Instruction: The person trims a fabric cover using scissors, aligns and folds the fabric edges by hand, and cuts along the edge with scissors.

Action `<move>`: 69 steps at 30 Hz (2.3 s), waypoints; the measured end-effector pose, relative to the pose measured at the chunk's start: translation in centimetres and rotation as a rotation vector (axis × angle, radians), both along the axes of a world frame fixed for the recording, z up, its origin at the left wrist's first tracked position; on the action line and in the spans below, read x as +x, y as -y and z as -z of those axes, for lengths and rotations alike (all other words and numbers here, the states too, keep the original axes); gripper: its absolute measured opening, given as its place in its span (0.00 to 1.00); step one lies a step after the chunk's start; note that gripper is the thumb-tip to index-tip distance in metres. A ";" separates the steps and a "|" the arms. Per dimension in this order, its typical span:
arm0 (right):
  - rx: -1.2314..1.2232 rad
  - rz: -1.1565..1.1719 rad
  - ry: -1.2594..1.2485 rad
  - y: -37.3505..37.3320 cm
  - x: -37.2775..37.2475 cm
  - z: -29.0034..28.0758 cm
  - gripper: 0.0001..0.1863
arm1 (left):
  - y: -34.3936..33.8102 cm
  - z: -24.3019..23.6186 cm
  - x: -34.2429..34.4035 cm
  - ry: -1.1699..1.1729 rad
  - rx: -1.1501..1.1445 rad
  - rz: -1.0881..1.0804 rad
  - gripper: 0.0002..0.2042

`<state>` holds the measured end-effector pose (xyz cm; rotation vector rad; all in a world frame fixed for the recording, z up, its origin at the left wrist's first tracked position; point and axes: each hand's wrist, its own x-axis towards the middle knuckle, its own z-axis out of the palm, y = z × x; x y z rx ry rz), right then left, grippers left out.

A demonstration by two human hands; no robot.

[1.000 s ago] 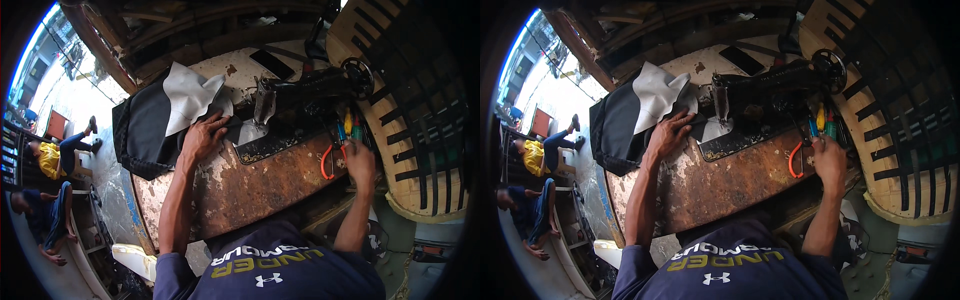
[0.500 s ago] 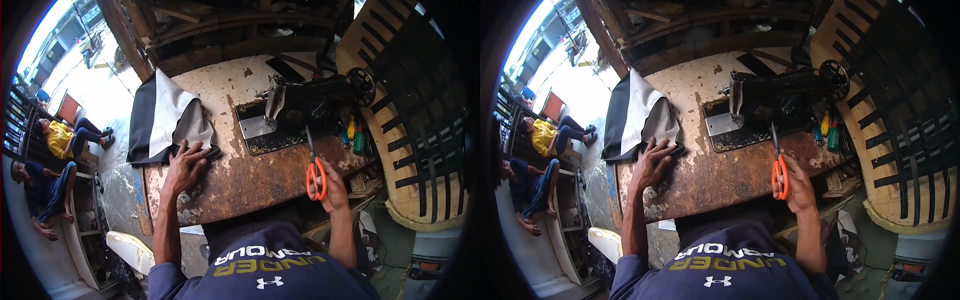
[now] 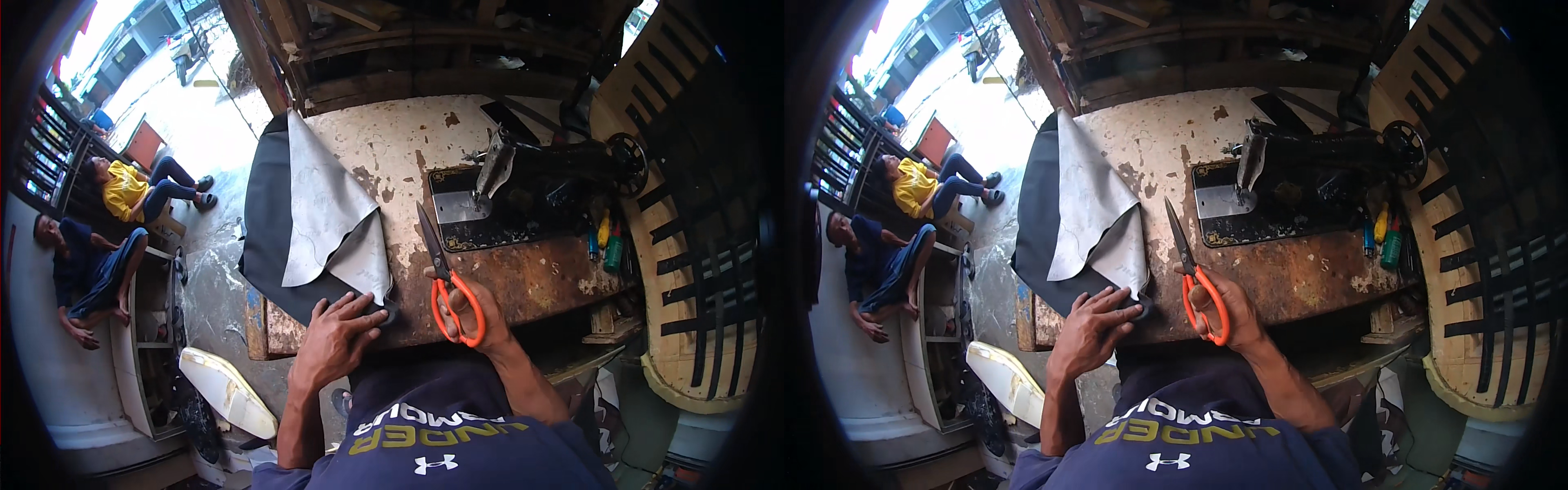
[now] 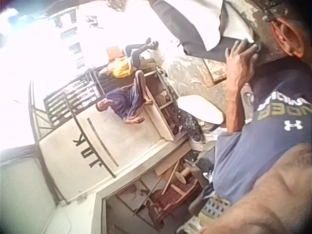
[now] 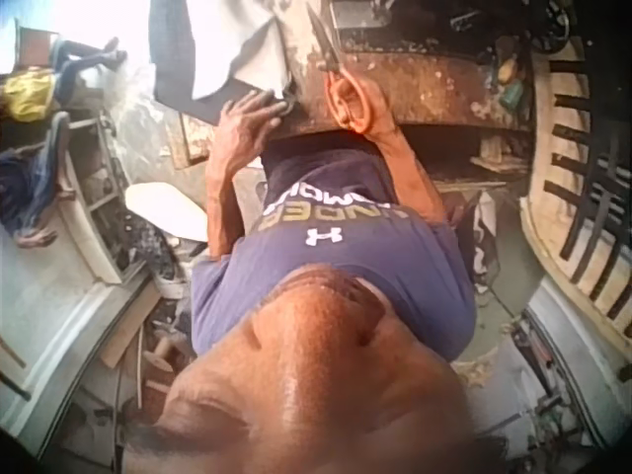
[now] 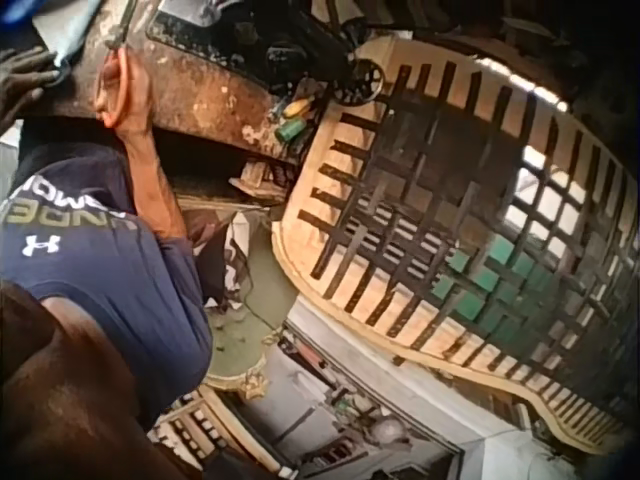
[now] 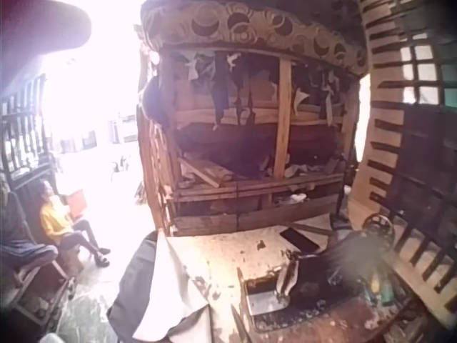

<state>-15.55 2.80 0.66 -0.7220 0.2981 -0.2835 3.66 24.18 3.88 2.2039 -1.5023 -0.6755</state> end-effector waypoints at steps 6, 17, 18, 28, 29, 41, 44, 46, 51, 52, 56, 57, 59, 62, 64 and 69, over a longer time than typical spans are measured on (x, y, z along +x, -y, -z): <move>-0.062 -0.173 -0.097 -2.8 -2.8 0.2 0.35 | -1.3 -5.6 -1.6 -0.130 -0.025 -0.095 0.17; -0.152 -0.225 -0.266 -5.9 -1.4 0.6 0.43 | 6.4 5.3 0.5 0.322 -0.432 -0.418 0.11; -0.152 -0.224 -0.269 -5.8 -1.4 0.6 0.43 | 6.3 5.3 0.4 0.299 -0.498 -0.456 0.08; -0.204 -0.273 -0.268 -5.5 -0.7 0.2 0.44 | 6.1 6.3 0.1 0.264 -0.586 -0.495 0.07; -0.223 -0.288 -0.265 -5.5 -0.7 0.1 0.45 | 6.1 6.3 0.1 0.264 -0.588 -0.498 0.07; -0.164 -0.293 -0.291 -5.6 -0.6 -0.3 0.44 | 6.3 6.7 0.1 0.258 -0.620 -0.492 0.07; -0.221 -0.265 -0.328 -5.7 -0.1 -0.3 0.43 | 6.2 6.8 -0.2 0.264 -0.622 -0.498 0.07; -0.206 -0.256 -0.283 -5.4 0.2 0.1 0.41 | 6.2 6.7 -0.3 0.293 -0.645 -0.489 0.08; -0.131 -0.250 -0.234 -5.2 0.6 0.7 0.37 | 6.1 7.1 -0.4 0.338 -0.683 -0.475 0.10; -0.106 -0.249 -0.238 -5.2 0.5 0.7 0.36 | 6.1 7.2 -0.4 0.358 -0.685 -0.468 0.11; 0.031 -0.235 -0.231 -5.2 -0.1 0.9 0.36 | 6.0 7.1 -0.3 0.358 -0.690 -0.461 0.13; 0.033 -0.233 -0.233 -5.2 -0.4 0.7 0.36 | 5.9 7.1 -0.2 0.328 -0.663 -0.494 0.14; 0.172 -0.286 -0.270 -5.4 -1.1 -0.4 0.37 | 5.8 7.3 -0.3 0.296 -0.632 -0.527 0.14; 0.109 -0.300 -0.319 -5.9 -1.7 -1.4 0.39 | 5.7 7.3 -0.6 0.269 -0.634 -0.548 0.14; -0.083 -0.307 -0.368 -6.0 -2.1 -1.6 0.36 | 5.9 7.2 -0.9 0.220 -0.640 -0.615 0.12; -0.181 -0.392 -0.322 -6.3 -4.5 -2.5 0.34 | 5.2 6.3 0.7 0.029 -0.711 -0.832 0.07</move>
